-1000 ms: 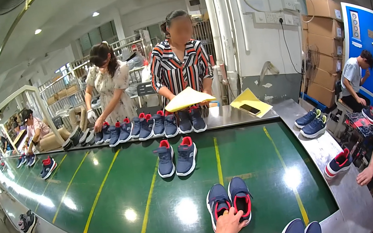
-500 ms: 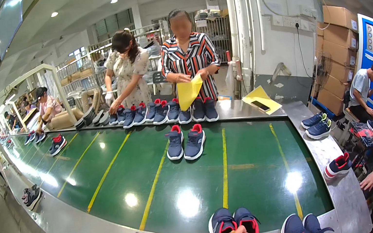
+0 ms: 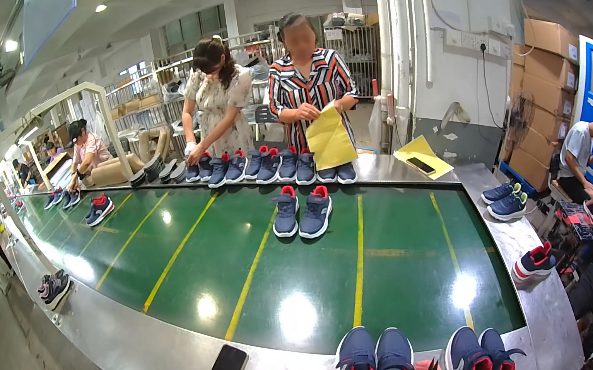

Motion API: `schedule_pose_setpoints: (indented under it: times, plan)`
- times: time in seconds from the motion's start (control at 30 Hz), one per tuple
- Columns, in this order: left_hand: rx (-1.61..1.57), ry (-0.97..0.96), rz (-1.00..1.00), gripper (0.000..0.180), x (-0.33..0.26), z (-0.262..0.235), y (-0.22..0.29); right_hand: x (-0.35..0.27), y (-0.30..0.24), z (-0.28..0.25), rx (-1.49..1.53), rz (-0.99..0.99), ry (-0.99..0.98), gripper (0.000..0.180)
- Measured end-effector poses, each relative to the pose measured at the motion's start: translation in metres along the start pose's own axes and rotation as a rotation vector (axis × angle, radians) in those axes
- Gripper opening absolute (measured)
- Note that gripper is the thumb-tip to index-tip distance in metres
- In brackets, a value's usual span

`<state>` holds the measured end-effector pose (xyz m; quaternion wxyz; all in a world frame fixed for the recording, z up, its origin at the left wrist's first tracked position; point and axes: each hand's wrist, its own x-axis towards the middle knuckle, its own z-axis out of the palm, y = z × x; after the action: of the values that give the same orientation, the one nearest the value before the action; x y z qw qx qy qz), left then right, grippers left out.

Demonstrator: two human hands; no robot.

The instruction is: Sort shoes on a conveyor belt in a manufacturing environment.

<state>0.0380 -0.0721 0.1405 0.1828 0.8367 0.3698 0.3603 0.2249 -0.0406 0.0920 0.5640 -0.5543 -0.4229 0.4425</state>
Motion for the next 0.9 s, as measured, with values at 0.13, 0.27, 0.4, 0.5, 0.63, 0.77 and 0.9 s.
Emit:
schedule_pose_setpoints:
  times: [0.13,0.27,0.4,0.5,0.63,0.77,0.9]
  plan:
    - [0.028,-0.073,0.027,0.024,0.001,0.000,-0.004,-0.002,-0.044,0.009,0.175,0.300,0.055,0.018]
    - [0.037,-0.110,0.058,0.023,0.003,0.004,-0.010,0.012,-0.083,0.015,0.256,0.329,0.037,0.025]
    - [0.006,-0.131,0.068,0.025,0.008,0.002,-0.004,0.032,-0.061,0.016,-0.036,0.061,-0.124,0.036]
    - [-0.165,-0.076,0.015,0.028,0.008,-0.009,-0.010,0.016,-0.092,0.041,-0.067,-0.071,-0.181,0.042]
    - [-0.149,0.188,0.002,0.029,-0.010,-0.021,-0.027,0.012,-0.082,0.043,-0.078,0.007,-0.168,0.041]
    - [-0.054,0.345,-0.347,0.042,-0.013,-0.024,-0.035,0.009,-0.065,0.039,-0.503,-0.244,-0.164,0.013]
    - [-0.065,0.226,-0.376,0.052,-0.007,-0.014,-0.044,0.016,-0.077,0.046,-0.583,-0.468,-0.278,0.014]
